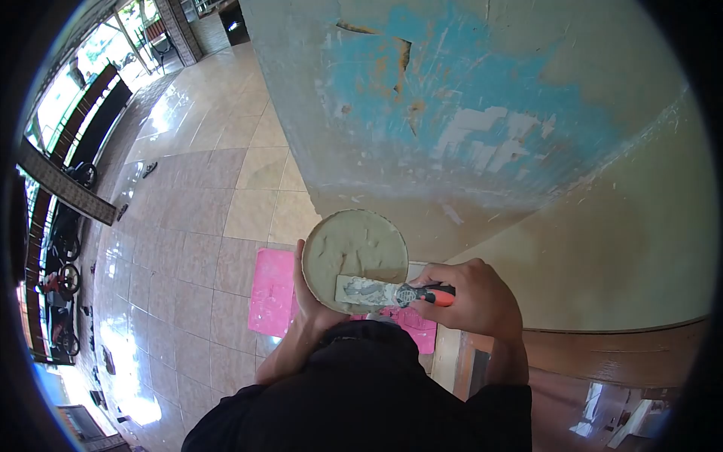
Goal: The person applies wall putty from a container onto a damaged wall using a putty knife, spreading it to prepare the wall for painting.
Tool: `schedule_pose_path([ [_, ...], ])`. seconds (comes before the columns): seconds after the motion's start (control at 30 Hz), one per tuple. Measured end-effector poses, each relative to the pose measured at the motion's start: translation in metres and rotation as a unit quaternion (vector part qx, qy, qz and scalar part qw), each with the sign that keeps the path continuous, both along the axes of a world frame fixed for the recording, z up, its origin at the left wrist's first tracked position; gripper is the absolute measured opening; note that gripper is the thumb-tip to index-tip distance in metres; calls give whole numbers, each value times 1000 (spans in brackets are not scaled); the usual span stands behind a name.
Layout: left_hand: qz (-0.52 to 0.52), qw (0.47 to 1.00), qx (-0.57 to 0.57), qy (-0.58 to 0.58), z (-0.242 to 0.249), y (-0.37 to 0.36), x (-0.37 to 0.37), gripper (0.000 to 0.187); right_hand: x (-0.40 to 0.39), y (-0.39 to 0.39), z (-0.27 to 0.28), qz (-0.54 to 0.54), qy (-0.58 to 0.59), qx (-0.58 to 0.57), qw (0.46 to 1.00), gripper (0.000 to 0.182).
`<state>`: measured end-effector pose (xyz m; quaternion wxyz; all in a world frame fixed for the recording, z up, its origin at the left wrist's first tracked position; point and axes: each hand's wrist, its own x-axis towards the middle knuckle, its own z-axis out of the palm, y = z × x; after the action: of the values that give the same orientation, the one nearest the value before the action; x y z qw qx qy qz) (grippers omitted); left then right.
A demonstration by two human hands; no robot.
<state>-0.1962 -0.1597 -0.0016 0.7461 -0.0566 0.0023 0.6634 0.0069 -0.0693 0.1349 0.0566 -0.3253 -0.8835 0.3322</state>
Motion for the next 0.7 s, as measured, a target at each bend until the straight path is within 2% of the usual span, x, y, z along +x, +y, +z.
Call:
schedule_pose_path([
  [0.13,1,999,18,-31,-3,-2,-3,83,-7,0,-11,-2,16,-38,999,26],
  [0.33,11,1000,13,-10,-3,1,2,82,1,7,-25,-28,40,-113,992,27],
  [0.43,7,998,36,-48,-4,1,0,82,3,6,-35,-47,65,-142,987,23],
  [0.53,-3,999,32,-39,-1,5,3,85,10,6,-36,-67,79,-178,978,19],
  [0.6,-7,999,-26,48,2,4,3,85,13,4,-39,-79,74,-198,974,19],
  [0.7,-25,999,14,41,-8,4,3,83,22,6,-51,-95,111,-236,961,19],
])
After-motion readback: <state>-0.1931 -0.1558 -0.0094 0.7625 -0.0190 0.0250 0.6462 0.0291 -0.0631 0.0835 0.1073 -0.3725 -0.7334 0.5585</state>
